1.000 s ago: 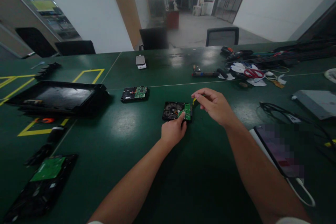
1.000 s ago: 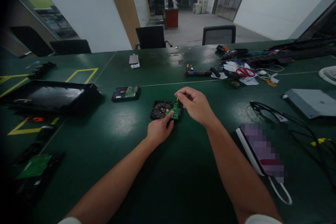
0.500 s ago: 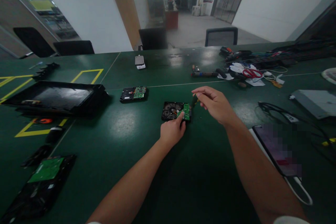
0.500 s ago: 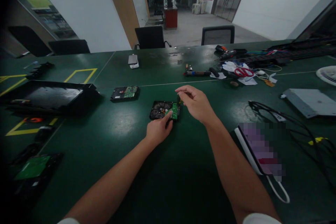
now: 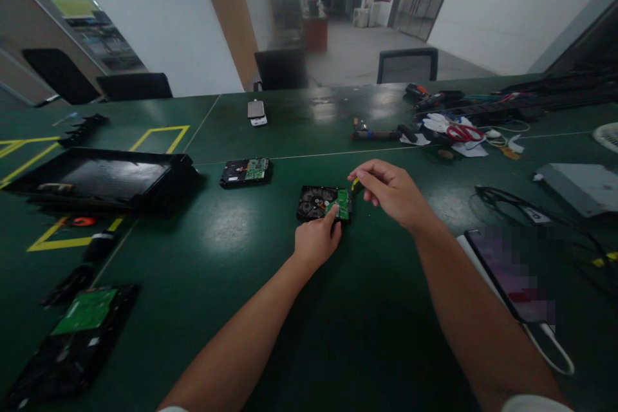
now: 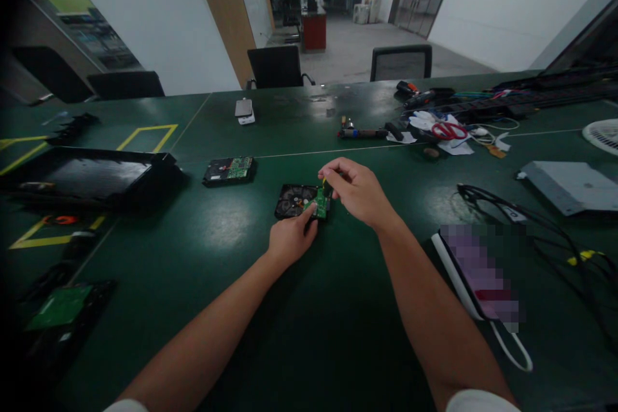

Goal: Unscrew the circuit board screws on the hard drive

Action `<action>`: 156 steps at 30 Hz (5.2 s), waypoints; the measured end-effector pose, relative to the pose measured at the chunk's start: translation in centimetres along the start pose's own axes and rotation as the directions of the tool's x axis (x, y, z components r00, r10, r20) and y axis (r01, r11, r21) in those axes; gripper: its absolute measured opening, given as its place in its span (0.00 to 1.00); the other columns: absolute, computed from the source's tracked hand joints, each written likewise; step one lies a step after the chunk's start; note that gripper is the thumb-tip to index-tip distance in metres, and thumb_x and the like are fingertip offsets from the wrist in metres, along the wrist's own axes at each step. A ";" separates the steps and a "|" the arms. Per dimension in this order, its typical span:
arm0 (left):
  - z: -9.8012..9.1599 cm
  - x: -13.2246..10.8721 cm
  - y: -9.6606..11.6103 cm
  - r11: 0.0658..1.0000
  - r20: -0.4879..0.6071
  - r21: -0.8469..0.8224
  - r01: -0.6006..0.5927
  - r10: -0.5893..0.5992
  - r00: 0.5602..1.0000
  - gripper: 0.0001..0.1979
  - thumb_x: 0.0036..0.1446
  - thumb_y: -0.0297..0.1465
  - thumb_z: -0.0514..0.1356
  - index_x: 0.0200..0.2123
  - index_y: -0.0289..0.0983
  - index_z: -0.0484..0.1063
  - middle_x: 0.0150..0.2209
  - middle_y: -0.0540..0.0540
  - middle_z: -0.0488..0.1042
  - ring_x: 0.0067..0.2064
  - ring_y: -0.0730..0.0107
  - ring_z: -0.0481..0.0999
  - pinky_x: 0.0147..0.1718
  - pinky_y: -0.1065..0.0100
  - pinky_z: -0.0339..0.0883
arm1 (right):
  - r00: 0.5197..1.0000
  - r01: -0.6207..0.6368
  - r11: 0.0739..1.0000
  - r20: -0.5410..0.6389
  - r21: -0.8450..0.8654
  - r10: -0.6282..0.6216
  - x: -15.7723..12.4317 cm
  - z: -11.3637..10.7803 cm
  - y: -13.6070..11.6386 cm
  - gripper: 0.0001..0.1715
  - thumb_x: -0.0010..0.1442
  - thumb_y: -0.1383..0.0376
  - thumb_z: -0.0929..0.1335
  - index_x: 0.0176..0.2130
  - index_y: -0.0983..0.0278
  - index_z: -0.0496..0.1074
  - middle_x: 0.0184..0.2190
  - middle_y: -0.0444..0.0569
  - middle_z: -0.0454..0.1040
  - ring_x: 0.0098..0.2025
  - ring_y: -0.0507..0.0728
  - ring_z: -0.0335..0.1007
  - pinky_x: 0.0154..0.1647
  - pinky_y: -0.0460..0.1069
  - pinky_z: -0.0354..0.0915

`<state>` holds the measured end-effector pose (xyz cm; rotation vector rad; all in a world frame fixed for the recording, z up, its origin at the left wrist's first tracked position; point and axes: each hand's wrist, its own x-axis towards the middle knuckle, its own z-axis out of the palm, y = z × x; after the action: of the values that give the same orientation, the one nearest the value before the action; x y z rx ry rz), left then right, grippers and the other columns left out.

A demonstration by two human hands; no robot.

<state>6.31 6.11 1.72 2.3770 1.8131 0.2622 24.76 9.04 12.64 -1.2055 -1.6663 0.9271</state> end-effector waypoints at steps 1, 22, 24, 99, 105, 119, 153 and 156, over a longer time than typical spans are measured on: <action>0.0 0.0 0.0 1.000 -0.002 -0.002 0.001 -0.001 1.000 0.27 0.69 0.44 0.49 0.69 0.50 0.61 0.39 0.45 0.82 0.38 0.56 0.82 0.38 0.59 0.72 | 1.000 -0.003 1.000 0.006 0.015 0.003 0.0 0.0 0.1 0.15 0.67 0.54 0.66 0.43 0.60 0.77 0.40 0.49 0.78 0.28 0.51 0.69 0.24 0.47 0.63; -0.6 0.0 0.3 1.000 0.037 -0.004 0.018 -0.018 0.999 0.28 0.69 0.43 0.50 0.70 0.50 0.59 0.41 0.44 0.82 0.40 0.57 0.82 0.41 0.60 0.73 | 0.999 -0.039 0.998 -0.016 0.052 0.040 0.1 0.0 0.5 0.16 0.65 0.51 0.68 0.43 0.60 0.76 0.42 0.50 0.79 0.25 0.50 0.68 0.20 0.46 0.60; -0.6 0.0 0.3 1.000 0.038 -0.003 0.020 -0.019 0.999 0.28 0.69 0.43 0.50 0.70 0.50 0.59 0.41 0.44 0.82 0.40 0.57 0.82 0.40 0.60 0.72 | 0.999 -0.041 0.996 0.008 0.075 0.040 0.2 0.1 0.3 0.17 0.67 0.51 0.67 0.43 0.60 0.77 0.44 0.50 0.79 0.26 0.50 0.69 0.21 0.46 0.63; -0.3 -0.1 0.2 1.000 0.023 -0.002 0.013 -0.013 1.000 0.27 0.69 0.43 0.49 0.69 0.50 0.59 0.41 0.45 0.83 0.40 0.57 0.82 0.40 0.60 0.72 | 0.998 -0.030 0.994 0.050 0.101 0.025 0.0 0.0 0.3 0.15 0.68 0.53 0.66 0.45 0.59 0.76 0.44 0.49 0.78 0.26 0.49 0.69 0.22 0.46 0.63; -0.2 0.0 0.2 1.000 0.024 0.007 0.013 -0.013 1.000 0.28 0.69 0.43 0.49 0.69 0.50 0.59 0.40 0.45 0.83 0.39 0.57 0.82 0.38 0.61 0.72 | 0.998 -0.025 0.990 0.057 0.140 0.017 0.0 0.2 0.2 0.18 0.70 0.54 0.65 0.51 0.60 0.75 0.29 0.45 0.74 0.26 0.51 0.69 0.27 0.48 0.67; -0.2 -0.1 0.2 1.000 0.018 -0.005 0.004 -0.004 1.000 0.27 0.69 0.43 0.49 0.69 0.49 0.60 0.41 0.44 0.82 0.39 0.58 0.82 0.39 0.61 0.72 | 0.995 -0.061 0.996 -0.080 0.064 0.066 0.1 0.1 0.6 0.12 0.61 0.57 0.73 0.40 0.62 0.74 0.36 0.48 0.77 0.26 0.50 0.68 0.23 0.46 0.62; -0.5 -0.1 0.3 1.000 0.051 -0.006 0.017 -0.016 0.999 0.28 0.69 0.43 0.49 0.70 0.49 0.58 0.43 0.43 0.82 0.41 0.57 0.82 0.41 0.60 0.73 | 0.997 -0.054 0.989 0.056 0.139 0.047 0.0 0.8 0.1 0.20 0.67 0.49 0.67 0.44 0.61 0.76 0.36 0.49 0.78 0.27 0.52 0.73 0.26 0.48 0.69; -0.5 -0.1 0.2 1.000 0.050 -0.006 0.016 -0.015 0.999 0.28 0.69 0.43 0.49 0.70 0.50 0.58 0.43 0.43 0.82 0.41 0.57 0.82 0.41 0.60 0.73 | 0.996 -0.061 0.984 0.069 0.170 0.050 0.0 0.9 0.1 0.20 0.68 0.50 0.67 0.48 0.61 0.76 0.33 0.48 0.77 0.29 0.53 0.75 0.28 0.49 0.70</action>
<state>6.40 5.94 2.26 2.3427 1.8053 0.2045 23.97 9.02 12.26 -1.1204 -1.5734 1.1311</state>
